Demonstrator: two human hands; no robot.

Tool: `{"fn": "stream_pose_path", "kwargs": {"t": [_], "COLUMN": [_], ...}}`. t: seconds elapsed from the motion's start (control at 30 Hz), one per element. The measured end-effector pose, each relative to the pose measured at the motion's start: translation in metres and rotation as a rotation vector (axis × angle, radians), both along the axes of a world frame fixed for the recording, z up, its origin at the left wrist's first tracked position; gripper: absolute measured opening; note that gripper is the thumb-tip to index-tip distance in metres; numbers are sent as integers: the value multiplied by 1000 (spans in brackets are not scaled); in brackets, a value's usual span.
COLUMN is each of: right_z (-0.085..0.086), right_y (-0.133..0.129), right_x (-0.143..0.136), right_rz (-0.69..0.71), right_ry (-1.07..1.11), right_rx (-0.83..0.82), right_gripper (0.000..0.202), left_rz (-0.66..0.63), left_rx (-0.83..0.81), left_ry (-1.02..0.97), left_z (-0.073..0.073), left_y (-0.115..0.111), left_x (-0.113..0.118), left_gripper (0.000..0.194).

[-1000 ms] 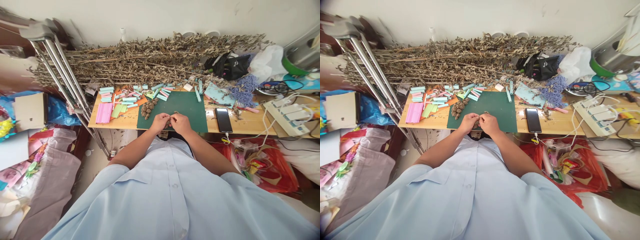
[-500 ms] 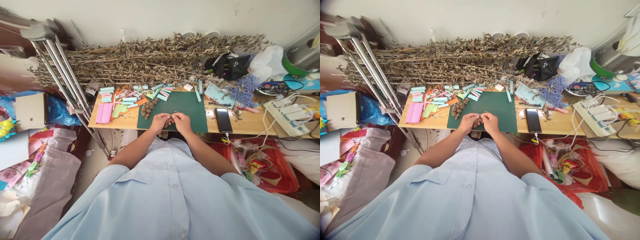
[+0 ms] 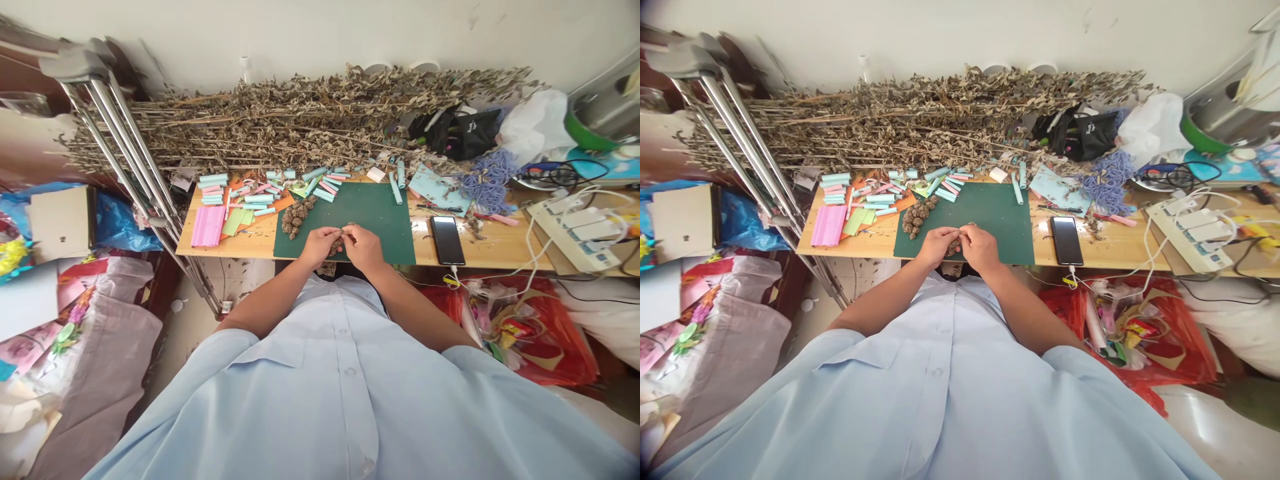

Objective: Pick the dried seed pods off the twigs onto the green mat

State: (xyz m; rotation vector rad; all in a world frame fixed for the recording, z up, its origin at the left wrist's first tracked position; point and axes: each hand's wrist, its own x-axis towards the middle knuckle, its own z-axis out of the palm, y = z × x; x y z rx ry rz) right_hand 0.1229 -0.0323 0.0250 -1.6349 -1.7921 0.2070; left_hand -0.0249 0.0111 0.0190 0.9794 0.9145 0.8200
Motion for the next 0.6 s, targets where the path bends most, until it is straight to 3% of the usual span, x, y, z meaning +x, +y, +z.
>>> {"fn": "stream_pose_path", "kwargs": {"t": [0.2, 0.3, 0.4, 0.6], "right_z": [0, 2, 3, -8], "right_y": [-1, -2, 0, 12], "right_x": [-1, -3, -5, -4], "right_rz": [6, 12, -45, -226], "right_ry": [-152, -122, 83, 737], "right_rx": [0, -38, -85, -287], "right_gripper": [23, 20, 20, 30], "left_rz": [-37, -21, 4, 18], "left_rx": [74, 50, -3, -54], "left_ry": [32, 48, 76, 31], "left_z": [-1, -1, 1, 4], "left_y": [0, 1, 1, 2], "left_x": [0, 1, 2, 0], "left_gripper": [22, 17, 15, 17]}}
